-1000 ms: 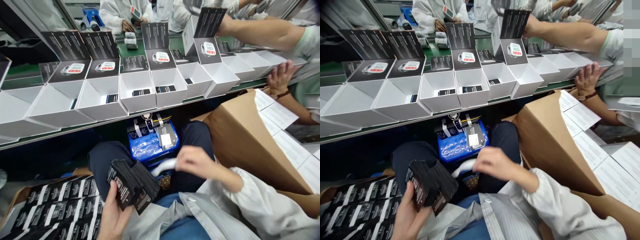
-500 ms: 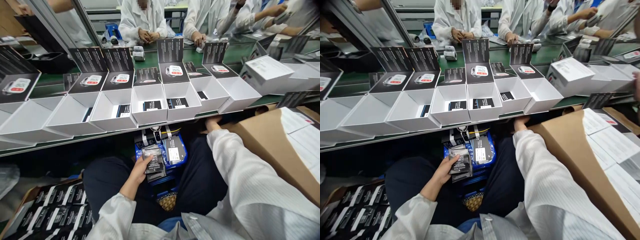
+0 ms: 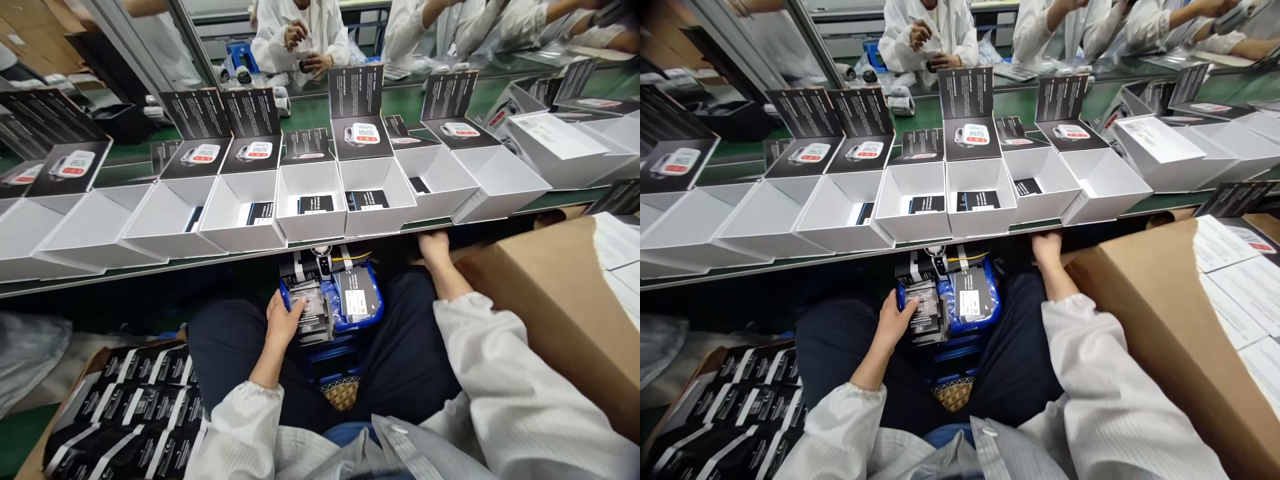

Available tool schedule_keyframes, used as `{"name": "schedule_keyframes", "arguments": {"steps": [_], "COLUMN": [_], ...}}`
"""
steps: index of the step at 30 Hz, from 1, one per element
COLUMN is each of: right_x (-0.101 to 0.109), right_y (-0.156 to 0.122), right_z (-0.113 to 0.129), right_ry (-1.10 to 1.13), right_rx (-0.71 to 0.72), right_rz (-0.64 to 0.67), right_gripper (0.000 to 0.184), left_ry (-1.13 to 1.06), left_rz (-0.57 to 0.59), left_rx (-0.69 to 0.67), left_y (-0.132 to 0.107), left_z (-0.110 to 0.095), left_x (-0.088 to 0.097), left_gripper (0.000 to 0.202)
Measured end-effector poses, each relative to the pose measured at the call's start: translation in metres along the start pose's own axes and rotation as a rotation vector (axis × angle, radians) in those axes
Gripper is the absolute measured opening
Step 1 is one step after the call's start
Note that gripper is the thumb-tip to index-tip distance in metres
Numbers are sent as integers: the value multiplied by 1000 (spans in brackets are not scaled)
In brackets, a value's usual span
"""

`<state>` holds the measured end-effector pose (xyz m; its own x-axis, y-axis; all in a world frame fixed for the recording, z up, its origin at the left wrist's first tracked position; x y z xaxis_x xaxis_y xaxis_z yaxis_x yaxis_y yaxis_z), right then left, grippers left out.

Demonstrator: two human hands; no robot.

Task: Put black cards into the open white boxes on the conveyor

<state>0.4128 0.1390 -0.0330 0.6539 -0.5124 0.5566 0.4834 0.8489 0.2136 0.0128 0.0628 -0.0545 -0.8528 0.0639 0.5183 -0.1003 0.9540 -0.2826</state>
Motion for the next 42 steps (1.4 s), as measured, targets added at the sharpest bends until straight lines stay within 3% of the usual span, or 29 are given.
{"name": "schedule_keyframes", "arguments": {"steps": [2,5,8,10,13,17,19,24,28,31,34,36,39,41,42], "right_x": [1,-11,-26,-32,-33,-29,-23,20,61,95,141,169,184,186,186], "right_y": [-47,-125,-174,-183,-178,-161,-155,-167,-192,-166,-88,-27,43,66,72], "right_z": [23,62,83,87,87,93,100,143,186,201,189,166,123,96,86], "right_ry": [-59,-301,-580,-662,-651,-604,-551,-369,-216,-225,-315,-411,-678,-794,-819], "right_rx": [171,610,802,814,708,589,562,567,717,848,822,707,525,458,450], "right_rz": [61,392,633,731,825,810,823,675,577,339,-40,-172,171,356,372], "right_gripper": [34,28,31,25,20,13,11,21,25,32,33,35,36,41,44], "left_ry": [117,449,726,799,782,677,631,477,261,176,276,389,599,747,815], "left_rz": [-21,95,193,173,81,-61,-71,21,-53,-154,-290,-399,-544,-603,-619], "left_rx": [-123,-428,-579,-627,-752,-945,-1032,-1186,-1278,-1308,-1319,-1304,-1192,-1083,-1033], "left_y": [-15,-45,-64,-68,-70,-77,-82,-89,-100,-104,-92,-72,-29,-1,9], "left_z": [-1,1,11,16,12,-11,-27,-78,-132,-166,-184,-187,-180,-173,-170], "left_x": [4,3,1,2,6,14,18,20,11,13,35,59,93,109,114], "left_gripper": [75,70,58,61,56,51,49,35,34,41,48,48,45,46,48]}}
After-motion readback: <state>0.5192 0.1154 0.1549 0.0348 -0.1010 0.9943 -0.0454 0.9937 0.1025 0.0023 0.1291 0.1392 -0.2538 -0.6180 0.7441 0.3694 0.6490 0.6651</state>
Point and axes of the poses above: each hand's wrist, its own y-axis towards the middle knuckle, its own x-axis out of the back of the hand, z = x × y, the point moved 2 cm from there along y, towards the middle knuckle, and after that the axes turned 6 degrees about z, right-handed, at the moved point
